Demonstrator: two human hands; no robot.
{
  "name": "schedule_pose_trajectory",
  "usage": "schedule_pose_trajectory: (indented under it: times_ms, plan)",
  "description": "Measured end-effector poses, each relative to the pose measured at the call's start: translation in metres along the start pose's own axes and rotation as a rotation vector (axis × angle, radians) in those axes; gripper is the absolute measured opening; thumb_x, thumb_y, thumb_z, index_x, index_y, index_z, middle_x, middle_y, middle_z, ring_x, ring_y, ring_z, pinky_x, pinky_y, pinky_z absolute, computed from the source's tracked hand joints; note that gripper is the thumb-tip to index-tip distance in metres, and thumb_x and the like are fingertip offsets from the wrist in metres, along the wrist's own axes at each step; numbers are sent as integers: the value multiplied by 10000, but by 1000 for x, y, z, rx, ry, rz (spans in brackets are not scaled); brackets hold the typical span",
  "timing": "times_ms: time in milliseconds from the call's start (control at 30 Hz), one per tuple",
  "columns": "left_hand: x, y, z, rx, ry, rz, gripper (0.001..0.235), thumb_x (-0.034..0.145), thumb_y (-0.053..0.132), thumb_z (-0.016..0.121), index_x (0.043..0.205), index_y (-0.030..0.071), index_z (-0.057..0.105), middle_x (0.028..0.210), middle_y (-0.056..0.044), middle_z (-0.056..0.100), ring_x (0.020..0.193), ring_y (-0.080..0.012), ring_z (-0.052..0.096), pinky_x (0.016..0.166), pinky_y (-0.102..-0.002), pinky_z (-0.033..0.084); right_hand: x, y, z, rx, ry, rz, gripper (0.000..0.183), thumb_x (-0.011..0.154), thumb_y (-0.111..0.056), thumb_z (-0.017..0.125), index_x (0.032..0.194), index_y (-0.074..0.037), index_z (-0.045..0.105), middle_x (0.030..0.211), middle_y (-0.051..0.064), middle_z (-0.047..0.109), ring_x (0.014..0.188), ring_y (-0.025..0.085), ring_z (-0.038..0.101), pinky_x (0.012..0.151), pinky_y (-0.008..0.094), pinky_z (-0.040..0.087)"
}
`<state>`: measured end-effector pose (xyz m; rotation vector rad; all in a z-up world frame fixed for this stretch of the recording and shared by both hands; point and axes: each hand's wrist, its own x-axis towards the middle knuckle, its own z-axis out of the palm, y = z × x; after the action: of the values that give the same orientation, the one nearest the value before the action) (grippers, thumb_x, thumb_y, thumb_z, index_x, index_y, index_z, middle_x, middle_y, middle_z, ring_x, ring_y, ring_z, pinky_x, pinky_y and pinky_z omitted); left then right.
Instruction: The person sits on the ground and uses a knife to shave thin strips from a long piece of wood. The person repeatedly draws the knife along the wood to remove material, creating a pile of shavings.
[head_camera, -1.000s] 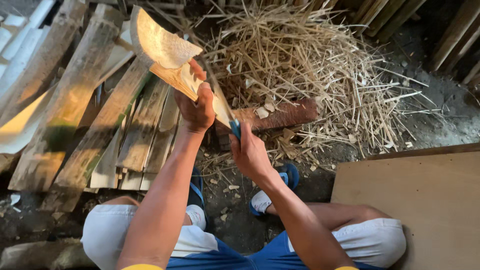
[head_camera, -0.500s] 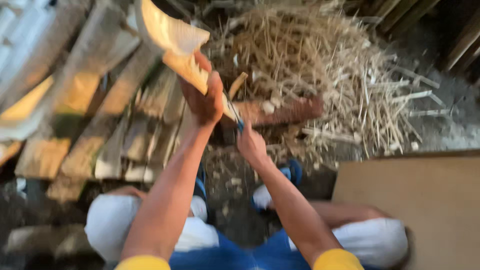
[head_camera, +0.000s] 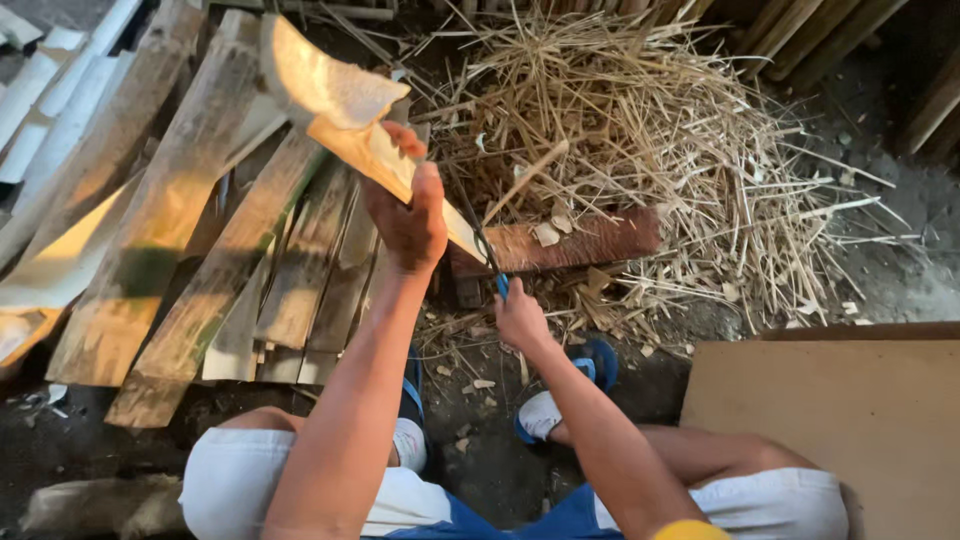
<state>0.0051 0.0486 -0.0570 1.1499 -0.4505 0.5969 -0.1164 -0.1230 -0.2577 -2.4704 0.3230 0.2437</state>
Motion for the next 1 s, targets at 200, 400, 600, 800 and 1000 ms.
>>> schedule_pose_trajectory:
  times_ms: [200, 400, 600, 800, 1000]
  plan:
    - [-28, -15, 11, 143, 2, -15, 639, 1051, 375, 563, 1532, -7, 386, 1271, -52, 499, 1123, -161, 487, 1078, -347, 435, -17, -46, -40, 210, 213, -205, 437, 982, -238, 585, 1309, 1, 424, 769, 317, 657, 725, 547, 633, 601, 600, 467]
    - [-30, -22, 14, 205, 63, -58, 619, 1044, 408, 582, 1468, -17, 434, 1215, -58, 510, 1053, -157, 494, 982, -343, 474, -18, -44, -35, 249, 281, -249, 353, 966, -217, 597, 1233, -15, 486, 764, 297, 674, 719, 529, 643, 591, 576, 479]
    - [-25, -31, 8, 258, 125, -4, 589, 1029, 319, 539, 1493, -13, 393, 1345, -76, 501, 1102, -169, 528, 1018, -331, 478, 5, -18, -22, 3, 27, -60, 401, 1018, -267, 609, 1254, 9, 441, 787, 302, 668, 739, 540, 633, 635, 604, 475]
    - [-34, -36, 6, 75, 94, -36, 630, 1046, 323, 566, 1548, -1, 365, 1371, -80, 470, 1118, -158, 473, 1037, -319, 448, -23, -46, -32, 246, 235, -262, 395, 1008, -324, 541, 1245, -13, 486, 820, 291, 694, 798, 524, 661, 649, 600, 491]
    - [-31, -40, 3, 42, 87, -101, 701, 1059, 392, 618, 1560, -27, 362, 1398, -100, 489, 1165, -180, 487, 1040, -336, 439, 18, 53, 32, -92, -86, 211, 432, 990, -334, 554, 1254, -5, 461, 908, 300, 700, 857, 512, 680, 741, 599, 525]
